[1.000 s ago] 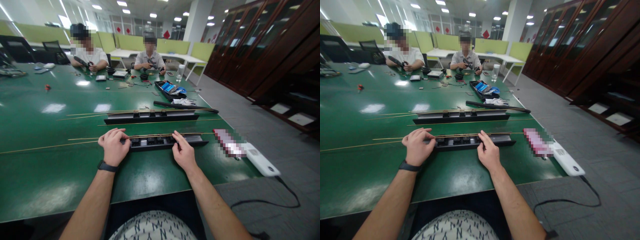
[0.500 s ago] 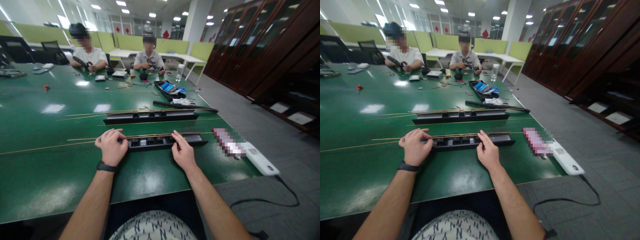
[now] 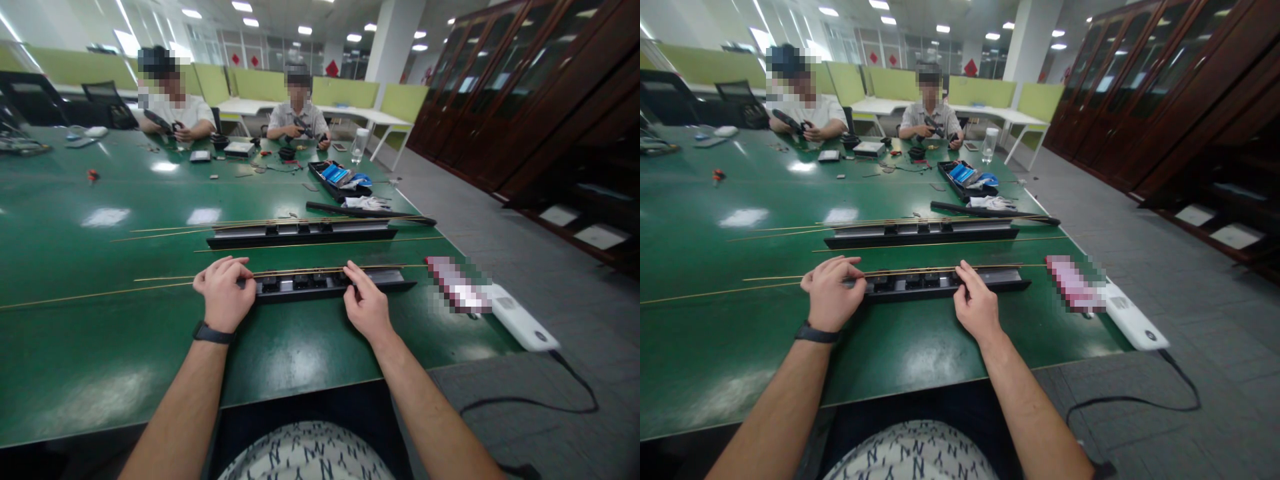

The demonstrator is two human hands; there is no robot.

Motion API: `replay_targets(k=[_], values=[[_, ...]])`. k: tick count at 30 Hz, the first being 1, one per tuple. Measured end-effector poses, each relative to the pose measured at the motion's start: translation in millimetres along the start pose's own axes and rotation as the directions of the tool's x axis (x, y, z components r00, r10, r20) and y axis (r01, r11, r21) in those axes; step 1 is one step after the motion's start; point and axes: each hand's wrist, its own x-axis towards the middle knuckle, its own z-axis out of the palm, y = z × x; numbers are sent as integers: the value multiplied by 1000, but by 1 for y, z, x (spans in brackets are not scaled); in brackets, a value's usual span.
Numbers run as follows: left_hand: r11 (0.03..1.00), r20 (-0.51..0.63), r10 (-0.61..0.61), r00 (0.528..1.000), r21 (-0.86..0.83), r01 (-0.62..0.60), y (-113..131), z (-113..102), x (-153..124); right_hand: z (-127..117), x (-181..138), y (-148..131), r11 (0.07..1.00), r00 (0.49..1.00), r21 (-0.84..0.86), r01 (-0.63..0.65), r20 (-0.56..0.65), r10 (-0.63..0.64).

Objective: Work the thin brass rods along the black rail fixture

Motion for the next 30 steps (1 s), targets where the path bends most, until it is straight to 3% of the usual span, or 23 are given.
replay_targets(k=[30], values=[[999,1,26,1000,-29,-26,4,-1,1,0,0,1,1000,1000,2,5,-6,-5]])
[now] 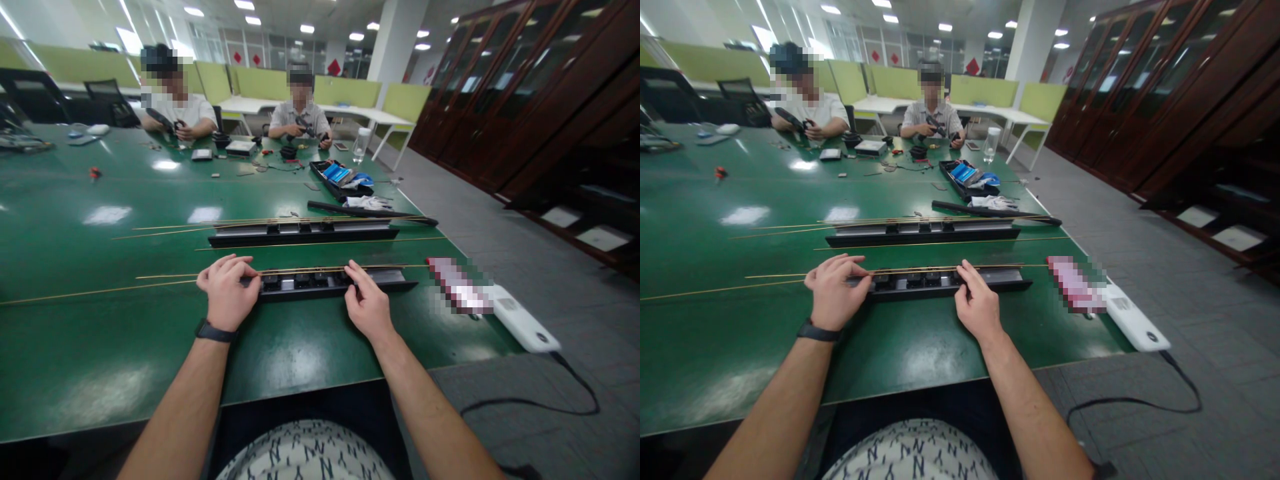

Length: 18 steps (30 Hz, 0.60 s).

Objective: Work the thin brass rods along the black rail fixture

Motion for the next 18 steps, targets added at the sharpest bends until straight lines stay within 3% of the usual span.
replay_targets(k=[11,18], values=[[999,-15,-27,1000,17,27,-1,1,-1,1,0,-1,1000,1000,3,-2,1,2],[999,-33,33,999,-5,-33,-3,3,-3,0,-2,0,1000,1000,-8,11,1,-11]])
